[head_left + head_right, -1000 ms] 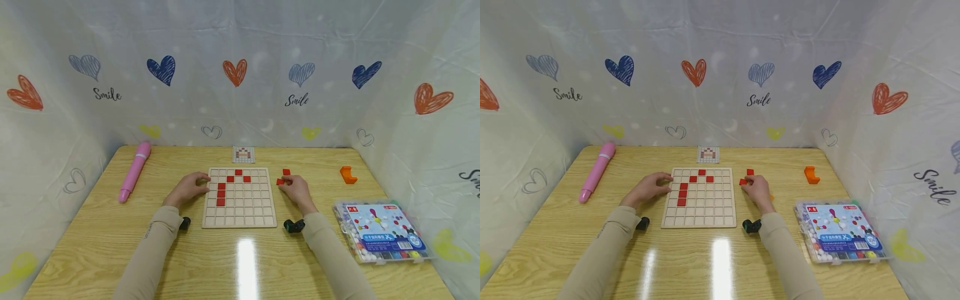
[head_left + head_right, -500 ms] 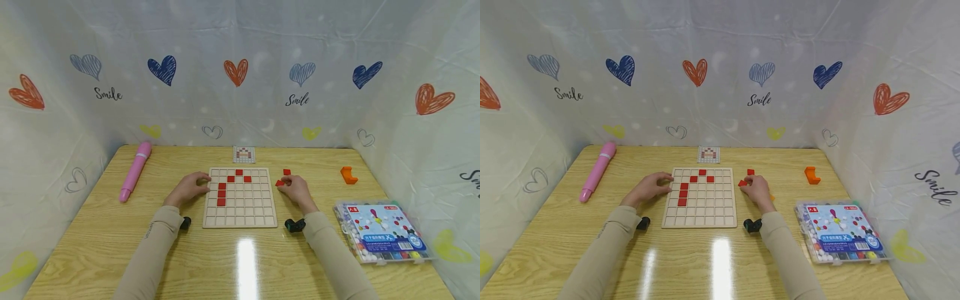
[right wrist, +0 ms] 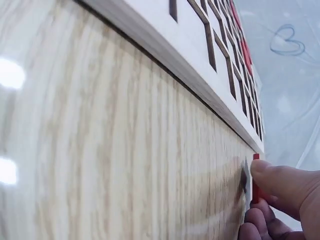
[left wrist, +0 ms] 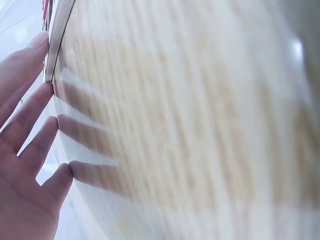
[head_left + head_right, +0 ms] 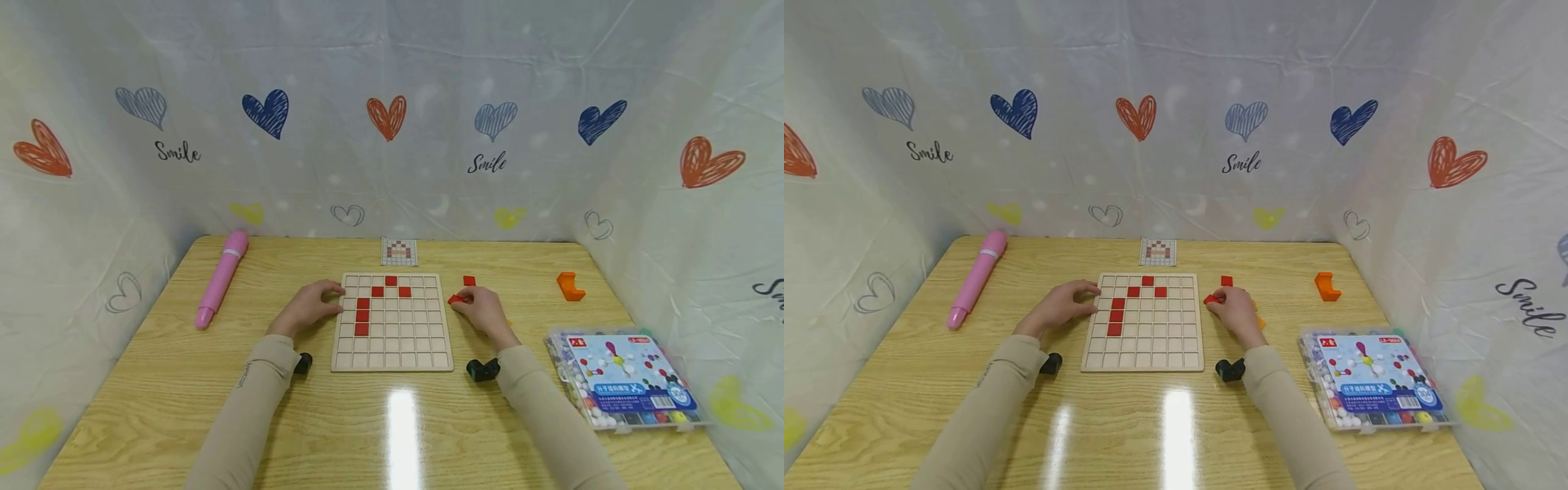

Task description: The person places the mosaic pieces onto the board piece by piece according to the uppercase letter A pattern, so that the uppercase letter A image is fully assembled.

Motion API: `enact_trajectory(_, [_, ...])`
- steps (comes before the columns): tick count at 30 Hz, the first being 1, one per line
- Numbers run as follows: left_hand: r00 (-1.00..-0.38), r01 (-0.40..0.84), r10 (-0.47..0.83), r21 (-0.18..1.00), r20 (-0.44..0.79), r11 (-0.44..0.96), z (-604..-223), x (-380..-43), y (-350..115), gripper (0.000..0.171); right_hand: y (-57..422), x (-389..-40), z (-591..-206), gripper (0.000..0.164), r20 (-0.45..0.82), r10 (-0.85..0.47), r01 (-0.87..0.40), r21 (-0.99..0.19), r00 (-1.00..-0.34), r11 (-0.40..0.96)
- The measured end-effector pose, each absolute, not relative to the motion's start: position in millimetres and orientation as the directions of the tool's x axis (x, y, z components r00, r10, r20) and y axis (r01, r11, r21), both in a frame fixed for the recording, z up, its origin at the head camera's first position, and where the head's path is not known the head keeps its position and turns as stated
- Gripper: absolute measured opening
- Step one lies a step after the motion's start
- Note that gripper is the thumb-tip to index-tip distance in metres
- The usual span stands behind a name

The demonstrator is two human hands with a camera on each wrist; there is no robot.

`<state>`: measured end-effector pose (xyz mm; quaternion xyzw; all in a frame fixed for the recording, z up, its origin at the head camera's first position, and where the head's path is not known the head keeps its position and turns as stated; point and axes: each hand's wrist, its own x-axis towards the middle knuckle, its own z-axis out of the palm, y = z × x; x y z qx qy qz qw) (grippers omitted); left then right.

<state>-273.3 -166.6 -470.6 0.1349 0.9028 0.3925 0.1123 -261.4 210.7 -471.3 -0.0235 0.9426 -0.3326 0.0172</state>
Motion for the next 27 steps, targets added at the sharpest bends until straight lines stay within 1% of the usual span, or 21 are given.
enact_trajectory(3, [-0.938, 0.152, 0.331, 0.739, -0.100, 0.656, -469.0, -272.7, -166.5, 0.040, 207.6, -261.0, -469.8, 0.034, 0.021, -0.058, -0.058, -0.641, -0.998, 0.766])
enact_trajectory(7, [-0.942, 0.141, 0.320, 0.739, -0.106, 0.659, -469.1, -272.6, -166.0, 0.040, 201.1, -259.6, -466.8, 0.035, 0.059, -0.071, -0.092, -0.690, -0.996, 0.718])
enact_trajectory(10, [-0.944, 0.135, 0.312, 0.734, -0.110, 0.666, -470.3, -273.7, -165.4, 0.040, 194.7, -258.6, -464.0, 0.034, 0.055, -0.094, -0.105, -0.715, -0.994, 0.691])
enact_trajectory(13, [-0.943, 0.144, 0.316, 0.727, -0.105, 0.672, -471.0, -274.3, -165.3, 0.040, 187.1, -257.8, -461.1, 0.034, 0.022, -0.117, -0.097, -0.721, -0.993, 0.686])
enact_trajectory(17, [-0.941, 0.154, 0.324, 0.729, -0.097, 0.667, -470.6, -273.9, -165.5, 0.039, 177.4, -257.9, -459.2, 0.034, -0.016, -0.176, -0.112, -0.713, -0.984, 0.692])
enact_trajectory(22, [-0.942, 0.158, 0.324, 0.729, -0.092, 0.666, -469.9, -273.5, -165.6, 0.038, 170.2, -260.5, -459.0, 0.031, -0.003, -0.251, -0.186, -0.665, -0.968, 0.723])
enact_trajectory(27, [-0.943, 0.158, 0.321, 0.725, -0.092, 0.670, -471.3, -274.3, -166.3, 0.038, 165.8, -262.5, -460.2, 0.030, -0.008, -0.263, -0.195, -0.647, -0.965, 0.737])
